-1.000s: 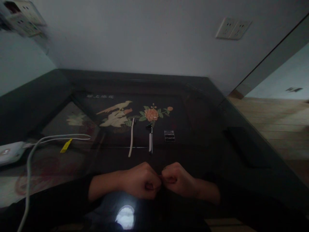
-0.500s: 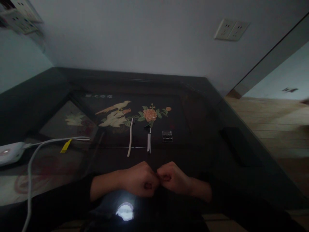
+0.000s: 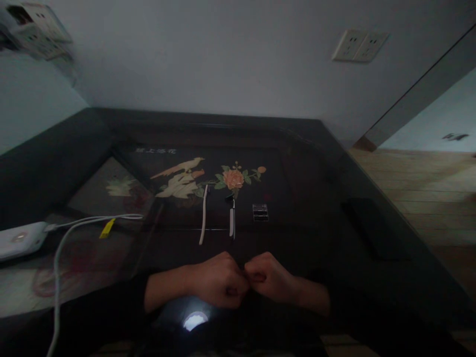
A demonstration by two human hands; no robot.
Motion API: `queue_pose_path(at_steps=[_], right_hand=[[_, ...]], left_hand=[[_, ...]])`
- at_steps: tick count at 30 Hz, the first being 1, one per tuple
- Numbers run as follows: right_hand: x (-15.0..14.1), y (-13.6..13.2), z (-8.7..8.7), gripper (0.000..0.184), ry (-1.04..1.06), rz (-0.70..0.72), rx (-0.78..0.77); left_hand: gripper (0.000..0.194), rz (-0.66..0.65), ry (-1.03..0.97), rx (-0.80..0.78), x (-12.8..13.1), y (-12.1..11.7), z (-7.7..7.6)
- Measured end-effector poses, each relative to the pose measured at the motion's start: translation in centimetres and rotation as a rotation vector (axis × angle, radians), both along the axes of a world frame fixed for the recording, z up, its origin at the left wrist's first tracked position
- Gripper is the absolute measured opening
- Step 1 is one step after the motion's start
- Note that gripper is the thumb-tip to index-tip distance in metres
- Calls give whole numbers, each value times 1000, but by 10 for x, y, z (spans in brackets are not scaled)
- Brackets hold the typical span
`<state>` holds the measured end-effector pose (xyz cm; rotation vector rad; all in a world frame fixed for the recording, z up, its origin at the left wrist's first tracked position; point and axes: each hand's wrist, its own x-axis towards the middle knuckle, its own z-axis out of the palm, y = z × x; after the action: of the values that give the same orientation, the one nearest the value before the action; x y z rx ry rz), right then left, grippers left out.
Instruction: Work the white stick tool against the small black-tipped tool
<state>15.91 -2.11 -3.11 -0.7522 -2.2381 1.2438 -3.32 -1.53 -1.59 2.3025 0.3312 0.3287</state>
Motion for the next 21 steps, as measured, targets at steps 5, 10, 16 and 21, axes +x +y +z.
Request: queue_pose_path(at_steps=[5,10,16,21], right_hand=[[-1,-1,1,29,-17,-20,8],[-2,-2,1,30,-26,-46,20],[-2,-2,3,29,-18,-58,29],[-3,-3,3,30,-24,-62,33]], left_hand=[[27,-10,5,50,0,0,0],[27,-11,23,86,0,-1,0],[27,11,3,123,1,-3,-1],[27,9,29,153,1,-2,1]])
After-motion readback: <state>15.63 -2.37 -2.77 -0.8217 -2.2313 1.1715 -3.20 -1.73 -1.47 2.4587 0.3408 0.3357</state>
